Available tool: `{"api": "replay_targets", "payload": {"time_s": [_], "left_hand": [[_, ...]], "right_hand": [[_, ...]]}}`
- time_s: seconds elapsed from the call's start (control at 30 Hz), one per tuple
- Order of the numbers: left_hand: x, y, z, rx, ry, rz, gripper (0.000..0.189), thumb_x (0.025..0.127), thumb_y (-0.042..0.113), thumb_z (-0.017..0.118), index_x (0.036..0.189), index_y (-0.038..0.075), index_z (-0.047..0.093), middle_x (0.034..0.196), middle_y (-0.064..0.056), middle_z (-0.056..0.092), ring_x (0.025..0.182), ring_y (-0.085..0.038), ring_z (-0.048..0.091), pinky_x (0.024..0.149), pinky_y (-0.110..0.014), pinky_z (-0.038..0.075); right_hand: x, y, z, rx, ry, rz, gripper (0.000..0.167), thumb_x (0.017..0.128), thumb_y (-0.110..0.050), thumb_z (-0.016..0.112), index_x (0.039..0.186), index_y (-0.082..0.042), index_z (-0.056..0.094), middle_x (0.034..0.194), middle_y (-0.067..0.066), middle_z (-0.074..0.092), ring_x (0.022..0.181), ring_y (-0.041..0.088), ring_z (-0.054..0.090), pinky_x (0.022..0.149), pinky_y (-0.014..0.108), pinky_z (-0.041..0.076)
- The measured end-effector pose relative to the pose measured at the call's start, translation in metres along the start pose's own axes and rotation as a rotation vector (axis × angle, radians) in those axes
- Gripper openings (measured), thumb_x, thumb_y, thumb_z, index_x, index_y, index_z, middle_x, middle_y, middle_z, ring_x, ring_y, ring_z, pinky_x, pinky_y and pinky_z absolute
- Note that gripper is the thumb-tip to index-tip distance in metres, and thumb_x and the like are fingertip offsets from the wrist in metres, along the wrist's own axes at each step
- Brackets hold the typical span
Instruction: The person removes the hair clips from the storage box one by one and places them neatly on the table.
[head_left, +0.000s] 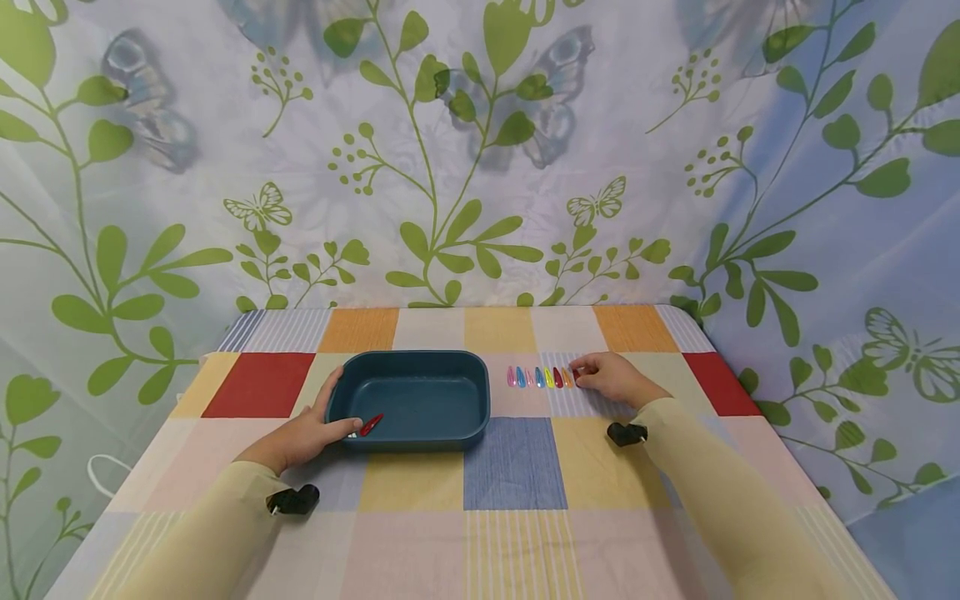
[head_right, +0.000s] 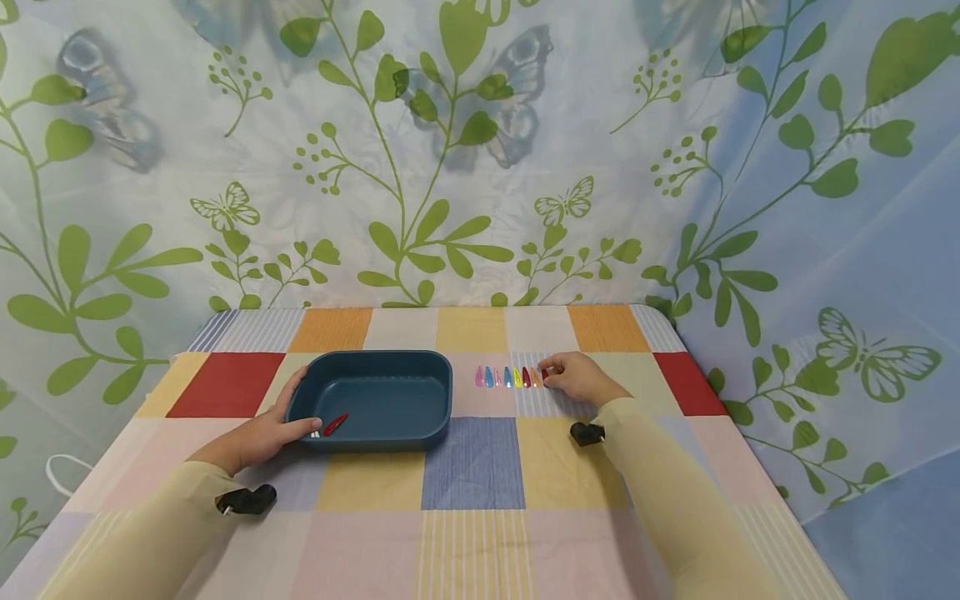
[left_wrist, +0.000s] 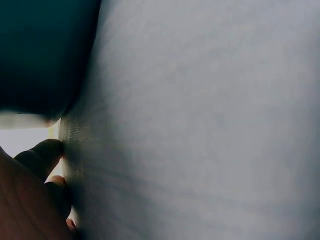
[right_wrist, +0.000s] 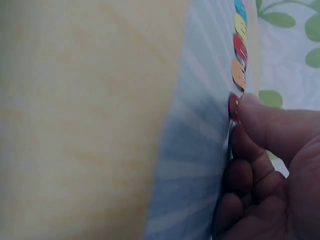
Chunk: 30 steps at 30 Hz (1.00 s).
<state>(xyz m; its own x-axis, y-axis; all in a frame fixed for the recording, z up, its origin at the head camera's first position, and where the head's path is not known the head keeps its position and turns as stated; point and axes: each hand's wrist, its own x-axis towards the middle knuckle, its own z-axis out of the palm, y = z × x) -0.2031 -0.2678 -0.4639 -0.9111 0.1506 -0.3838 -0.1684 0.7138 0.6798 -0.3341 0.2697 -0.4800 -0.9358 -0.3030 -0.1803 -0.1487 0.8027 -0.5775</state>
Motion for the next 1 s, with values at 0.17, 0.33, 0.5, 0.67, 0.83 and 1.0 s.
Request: {"api": "replay_targets", "payload": {"time_s": [0.17, 0.33, 0.5, 0.67, 0.83, 1.0], "left_hand": [[-0.0003, 0.0015, 0.0006, -0.005, -0.004, -0.001, 0.116, 0.092, 0.060, 0.067, 0.166, 0.035, -0.018, 0.168, -0.034, 0.009, 0.149, -0.070, 0.001, 0.108, -0.082, 0.037], [-0.0002, 0.0015, 0.0005, 0.002, -0.005, 0.001, 0.117, 0.092, 0.062, 0.067, 0.166, 0.035, -0.019, 0.168, -0.034, 0.009, 0.149, -0.070, 0.001, 0.108, -0.082, 0.036], [0.0003, 0.0003, -0.0006, -0.005, -0.005, -0.006, 0.119, 0.091, 0.062, 0.069, 0.166, 0.034, -0.020, 0.168, -0.034, 0.009, 0.149, -0.069, 0.003, 0.108, -0.082, 0.038], [0.0013, -0.0013, -0.0009, -0.008, -0.009, -0.014, 0.118, 0.092, 0.061, 0.069, 0.166, 0.035, -0.020, 0.168, -0.034, 0.008, 0.150, -0.069, 0.002, 0.108, -0.081, 0.038], [0.0007, -0.0006, -0.0009, -0.004, -0.008, -0.008, 0.119, 0.092, 0.062, 0.069, 0.166, 0.034, -0.020, 0.167, -0.035, 0.009, 0.149, -0.069, 0.004, 0.108, -0.081, 0.039], [0.0002, 0.0007, -0.0006, 0.007, -0.007, -0.002, 0.117, 0.093, 0.061, 0.067, 0.166, 0.033, -0.020, 0.168, -0.035, 0.007, 0.149, -0.070, 0.001, 0.108, -0.083, 0.035]], "right_hand": [[-0.0008, 0.0017, -0.0027, 0.004, -0.016, 0.026, 0.043, 0.099, -0.017, 0.071, 0.139, -0.004, 0.066, 0.102, 0.007, 0.068, 0.094, 0.022, 0.057, 0.089, 0.037, 0.048], [0.0005, 0.0026, -0.0029, -0.003, -0.016, 0.005, 0.044, 0.097, -0.017, 0.073, 0.138, -0.001, 0.066, 0.095, 0.004, 0.063, 0.090, 0.020, 0.055, 0.083, 0.034, 0.044], [0.0022, 0.0026, -0.0024, -0.033, 0.005, -0.022, 0.043, 0.097, -0.016, 0.074, 0.136, 0.000, 0.068, 0.095, 0.003, 0.063, 0.090, 0.019, 0.055, 0.085, 0.034, 0.044], [0.0003, 0.0003, -0.0017, -0.035, 0.013, -0.031, 0.041, 0.097, -0.015, 0.074, 0.135, -0.001, 0.069, 0.096, 0.004, 0.066, 0.091, 0.019, 0.056, 0.086, 0.034, 0.045], [-0.0018, -0.0013, -0.0011, -0.002, 0.005, -0.020, 0.042, 0.097, -0.014, 0.074, 0.136, 0.000, 0.068, 0.098, 0.004, 0.066, 0.092, 0.019, 0.056, 0.087, 0.034, 0.044], [-0.0024, -0.0010, -0.0017, 0.005, -0.015, 0.007, 0.045, 0.097, -0.014, 0.074, 0.140, -0.002, 0.065, 0.098, 0.005, 0.064, 0.093, 0.020, 0.056, 0.087, 0.034, 0.044]]}}
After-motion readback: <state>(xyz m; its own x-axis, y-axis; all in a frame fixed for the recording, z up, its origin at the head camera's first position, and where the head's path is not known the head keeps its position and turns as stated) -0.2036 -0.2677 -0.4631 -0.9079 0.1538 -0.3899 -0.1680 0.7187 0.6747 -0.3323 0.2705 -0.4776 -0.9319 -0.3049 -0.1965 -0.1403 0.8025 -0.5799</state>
